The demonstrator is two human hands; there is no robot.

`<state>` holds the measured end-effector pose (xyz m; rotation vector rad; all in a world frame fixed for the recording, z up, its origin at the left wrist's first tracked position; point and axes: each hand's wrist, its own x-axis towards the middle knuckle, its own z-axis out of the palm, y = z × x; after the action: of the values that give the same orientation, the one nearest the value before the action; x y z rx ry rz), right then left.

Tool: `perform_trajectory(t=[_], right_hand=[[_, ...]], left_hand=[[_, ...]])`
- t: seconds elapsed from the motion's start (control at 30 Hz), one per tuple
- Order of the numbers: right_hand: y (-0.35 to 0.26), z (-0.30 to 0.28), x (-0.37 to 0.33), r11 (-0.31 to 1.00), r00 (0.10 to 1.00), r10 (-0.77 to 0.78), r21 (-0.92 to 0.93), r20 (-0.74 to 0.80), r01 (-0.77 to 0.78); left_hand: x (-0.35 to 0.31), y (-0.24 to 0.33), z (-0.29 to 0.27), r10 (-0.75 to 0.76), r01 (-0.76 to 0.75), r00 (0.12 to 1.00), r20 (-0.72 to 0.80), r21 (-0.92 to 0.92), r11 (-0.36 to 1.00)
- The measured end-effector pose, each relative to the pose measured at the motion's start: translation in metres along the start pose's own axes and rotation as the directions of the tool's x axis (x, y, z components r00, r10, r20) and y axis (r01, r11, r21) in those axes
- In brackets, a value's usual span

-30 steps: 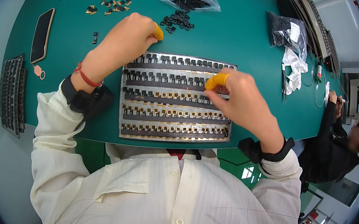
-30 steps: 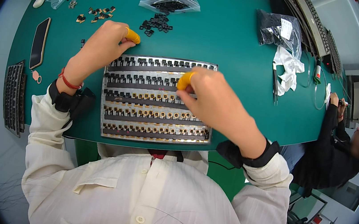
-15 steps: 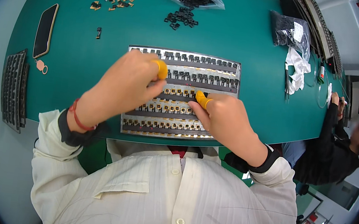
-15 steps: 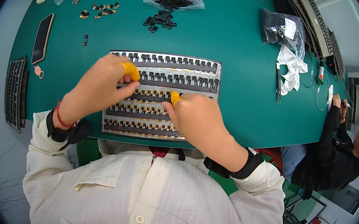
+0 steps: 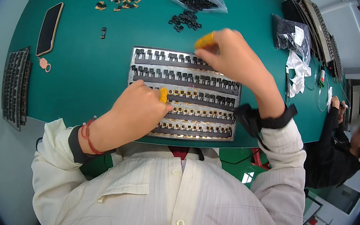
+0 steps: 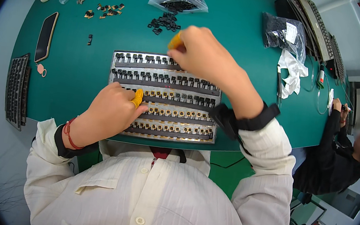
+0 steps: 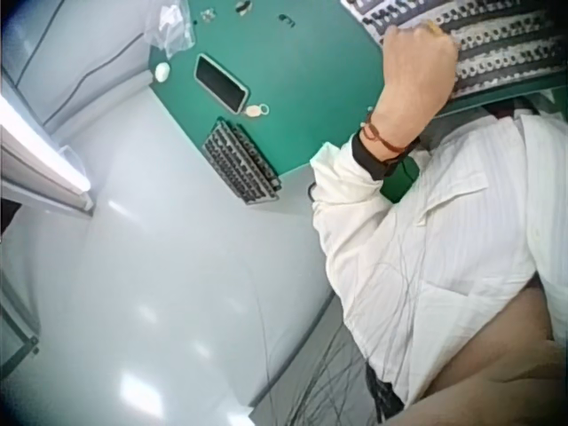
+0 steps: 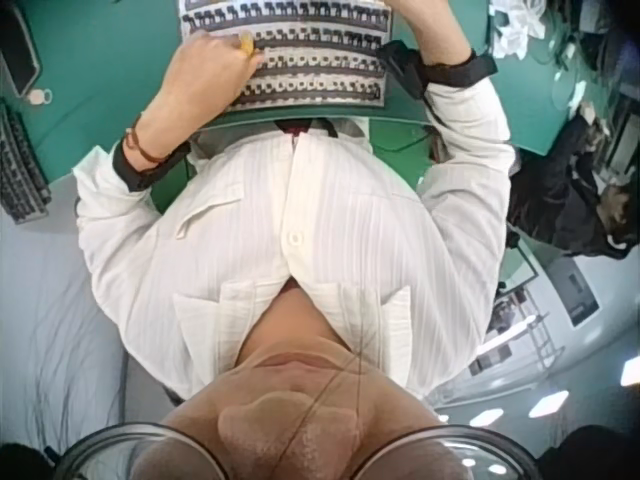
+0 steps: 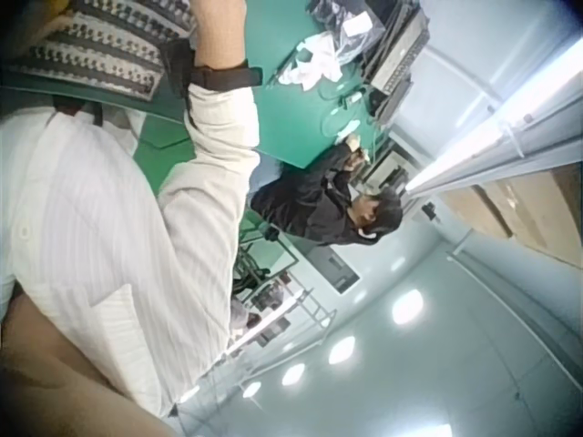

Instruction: The person sits at a green workbench and repeatedly picks up small black plastic components from a pile. They insert these components into the corresponding slots on a laptop keyboard frame using yellow finger cots. The person works systematically across the keyboard, occasionally lifting the frame to inspect the placement of the parts.

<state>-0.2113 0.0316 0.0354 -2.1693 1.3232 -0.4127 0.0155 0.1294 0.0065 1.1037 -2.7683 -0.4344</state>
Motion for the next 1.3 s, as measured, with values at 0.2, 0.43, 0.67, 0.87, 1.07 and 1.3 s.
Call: perform_trajectory(t=[0.2,0.43,0.67,0.87,1.07,1.3], right_hand=[[0.014,0.029,0.054,0.997,0.996,0.052,-0.047,-0.071,-0.056],[0.016,0.033,0.057,0.995,0.993,-0.097,-0.025,-0.072,0.096],[0.019,0.018,0.043,0.995,0.995,-0.095,-0.024,-0.044,0.094],[0.020,0.023,0.045,0.999,0.998,-0.036,0.038,-0.046,0.038],[0.015,0.039,0.054,0.998,0.995,-0.069,-0.007,-0.076,0.069],[0.008,0.033,0.049,0.999,1.000,0.000,0.051,-0.024,0.001]], left_hand=[[0.015,-0.008,-0.023,-0.043,0.064,0.988,0.148,-0.140,0.988],[0.058,-0.088,-0.041,-0.291,0.252,0.955,-0.062,-0.353,0.901],[0.104,-0.110,-0.013,-0.297,0.217,0.928,-0.226,-0.322,0.921],[0.100,-0.098,-0.017,-0.284,0.239,0.952,-0.110,-0.311,0.920],[0.084,-0.094,-0.018,-0.245,0.225,0.944,-0.221,-0.110,0.968],[0.077,-0.101,-0.016,-0.302,0.235,0.925,-0.229,-0.279,0.931]])
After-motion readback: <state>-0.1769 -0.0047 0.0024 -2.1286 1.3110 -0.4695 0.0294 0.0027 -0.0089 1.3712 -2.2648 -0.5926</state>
